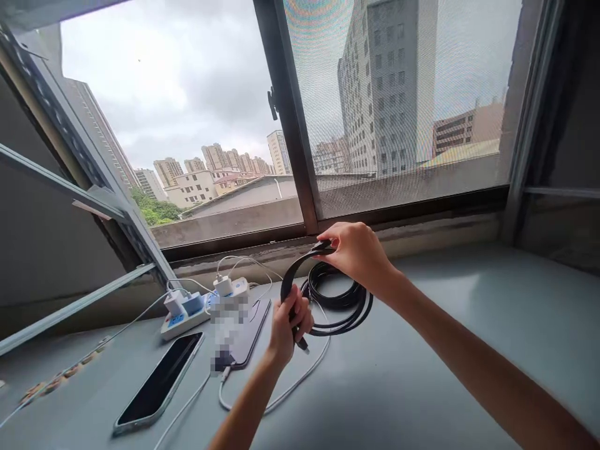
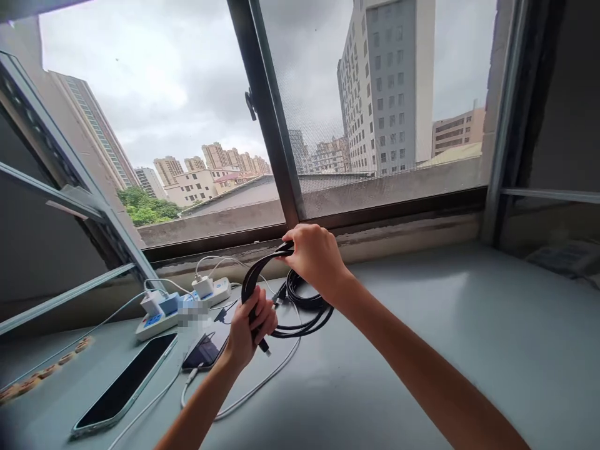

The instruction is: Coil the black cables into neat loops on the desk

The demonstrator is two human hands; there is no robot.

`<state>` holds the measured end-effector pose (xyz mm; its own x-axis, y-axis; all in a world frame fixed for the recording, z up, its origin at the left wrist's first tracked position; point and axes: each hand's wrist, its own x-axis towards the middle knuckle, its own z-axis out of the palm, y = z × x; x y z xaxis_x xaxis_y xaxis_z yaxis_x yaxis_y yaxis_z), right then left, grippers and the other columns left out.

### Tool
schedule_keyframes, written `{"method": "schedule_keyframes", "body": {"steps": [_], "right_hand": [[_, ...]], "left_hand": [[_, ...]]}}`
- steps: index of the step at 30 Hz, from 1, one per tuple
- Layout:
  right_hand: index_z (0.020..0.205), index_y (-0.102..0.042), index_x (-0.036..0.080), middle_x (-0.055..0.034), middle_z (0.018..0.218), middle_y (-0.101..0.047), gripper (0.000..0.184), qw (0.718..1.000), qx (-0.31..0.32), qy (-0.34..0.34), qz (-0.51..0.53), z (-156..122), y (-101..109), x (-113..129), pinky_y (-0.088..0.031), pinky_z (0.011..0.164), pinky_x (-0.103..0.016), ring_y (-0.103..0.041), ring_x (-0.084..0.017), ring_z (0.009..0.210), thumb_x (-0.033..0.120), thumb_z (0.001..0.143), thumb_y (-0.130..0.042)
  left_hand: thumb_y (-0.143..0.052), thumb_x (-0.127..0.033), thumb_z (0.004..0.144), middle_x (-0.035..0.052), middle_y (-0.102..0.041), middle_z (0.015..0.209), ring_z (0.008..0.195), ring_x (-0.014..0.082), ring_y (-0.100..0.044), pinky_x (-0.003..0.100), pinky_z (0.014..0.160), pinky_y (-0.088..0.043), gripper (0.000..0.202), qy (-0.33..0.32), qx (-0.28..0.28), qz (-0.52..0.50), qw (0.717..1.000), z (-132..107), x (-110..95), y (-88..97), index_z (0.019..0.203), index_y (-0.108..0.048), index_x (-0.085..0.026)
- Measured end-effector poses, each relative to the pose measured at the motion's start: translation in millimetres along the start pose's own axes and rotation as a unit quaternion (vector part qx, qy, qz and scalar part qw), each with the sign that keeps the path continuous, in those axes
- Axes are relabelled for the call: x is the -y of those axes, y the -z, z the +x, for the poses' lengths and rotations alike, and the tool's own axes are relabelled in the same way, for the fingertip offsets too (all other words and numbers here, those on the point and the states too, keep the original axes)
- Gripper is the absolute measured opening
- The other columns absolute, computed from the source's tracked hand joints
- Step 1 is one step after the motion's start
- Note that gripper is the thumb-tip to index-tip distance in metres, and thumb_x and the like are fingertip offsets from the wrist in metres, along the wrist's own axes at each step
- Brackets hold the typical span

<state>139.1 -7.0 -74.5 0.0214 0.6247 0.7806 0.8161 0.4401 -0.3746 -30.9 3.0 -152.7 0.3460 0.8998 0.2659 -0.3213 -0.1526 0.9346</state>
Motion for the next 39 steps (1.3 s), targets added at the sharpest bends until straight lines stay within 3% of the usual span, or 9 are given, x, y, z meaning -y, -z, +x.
{"method": "schedule_keyframes", "body": {"steps": [5,9,13,19,23,26,31,37,39], "right_hand": [[0.096,-0.071,0.020,0.0005,0.091,-0.068,0.029,0.998,-0.009,0.014,-0.060,2,5,1,-0.045,0.067,-0.026,-0.063,-0.020,0.083,0.032,0.073,-0.084],[0.095,-0.071,0.018,-0.0038,0.089,-0.068,0.024,0.992,0.047,-0.007,-0.117,-2,2,-4,-0.046,0.068,-0.028,-0.062,-0.023,0.085,0.036,0.081,-0.076],[0.088,-0.071,0.014,-0.0087,0.085,-0.066,0.015,0.985,0.103,-0.017,-0.140,-8,-3,0,-0.046,0.070,-0.030,-0.062,-0.026,0.083,0.028,0.084,-0.073],[0.076,-0.070,0.014,-0.0125,0.081,-0.066,0.015,0.986,0.129,-0.029,-0.097,-13,-15,-6,-0.044,0.068,-0.030,-0.062,-0.028,0.081,0.024,0.087,-0.067],[0.055,-0.060,0.016,-0.0059,0.059,-0.061,0.040,0.979,0.177,-0.098,0.024,-23,-28,-38,-0.040,0.057,-0.024,-0.063,-0.024,0.070,0.040,0.087,-0.064],[0.048,-0.051,0.016,-0.0013,0.044,-0.050,0.053,0.932,0.270,-0.175,0.168,-33,-37,-64,-0.034,0.043,-0.021,-0.057,-0.018,0.046,0.054,0.083,-0.063],[0.072,-0.063,0.011,-0.0054,0.066,-0.060,0.054,0.827,0.366,-0.221,0.365,-47,-40,-81,-0.042,0.047,-0.018,-0.055,-0.012,0.053,0.064,0.082,-0.058],[0.099,-0.063,0.012,-0.0105,0.090,-0.064,0.045,0.744,0.380,-0.253,0.488,-51,-29,-73,-0.045,0.047,-0.015,-0.058,-0.011,0.057,0.055,0.091,-0.052],[0.122,-0.052,0.017,-0.0108,0.103,-0.061,0.045,0.749,0.346,-0.253,0.505,-52,-26,-71,-0.048,0.047,-0.017,-0.062,-0.014,0.063,0.050,0.092,-0.053]], "left_hand": [[-0.056,-0.051,0.081,-0.0105,-0.022,0.038,0.029,0.0034,-0.022,0.019,0.039,-0.028,0.046,-0.034,-0.007,0.032,0.999,5,-6,-1.5,0.055,-0.037,-0.018],[-0.057,-0.057,0.079,-0.0115,-0.022,0.040,0.029,0.0026,-0.020,0.018,0.037,-0.025,0.046,-0.018,-0.007,0.045,0.999,8,-1,-0.7,0.061,-0.042,-0.017],[-0.056,-0.065,0.074,-0.0125,-0.021,0.040,0.030,0.0021,-0.018,0.017,0.036,-0.024,0.050,0.011,-0.005,0.043,0.999,9,8,3.9,0.064,-0.043,-0.017],[-0.049,-0.074,0.071,-0.0125,-0.022,0.040,0.031,0.0021,-0.017,0.016,0.036,-0.025,0.057,0.002,-0.032,0.064,0.997,9,15,12.0,0.064,-0.042,-0.018],[-0.050,-0.076,0.067,-0.0128,-0.019,0.038,0.029,0.0027,-0.017,0.016,0.033,-0.022,0.059,0.034,-0.041,0.083,0.995,11,20,15.5,0.062,-0.041,-0.018],[-0.053,-0.075,0.066,-0.0131,-0.017,0.038,0.028,0.0027,-0.016,0.016,0.032,-0.018,0.058,0.078,-0.027,0.085,0.993,12,26,14.8,0.062,-0.040,-0.019],[-0.049,-0.077,0.067,-0.0131,-0.018,0.037,0.027,0.0030,-0.015,0.017,0.032,-0.021,0.059,0.130,0.028,0.067,0.989,9,31,10.5,0.064,-0.041,-0.019],[-0.050,-0.071,0.073,-0.0127,-0.017,0.038,0.028,0.0018,-0.011,0.016,0.031,-0.016,0.056,0.164,0.062,0.013,0.984,10,26,14.1,0.060,-0.031,-0.020],[-0.050,-0.070,0.073,-0.0126,-0.017,0.038,0.028,0.0017,-0.009,0.015,0.030,-0.015,0.056,0.186,0.062,-0.003,0.981,12,26,15.5,0.060,-0.031,-0.020]]}}
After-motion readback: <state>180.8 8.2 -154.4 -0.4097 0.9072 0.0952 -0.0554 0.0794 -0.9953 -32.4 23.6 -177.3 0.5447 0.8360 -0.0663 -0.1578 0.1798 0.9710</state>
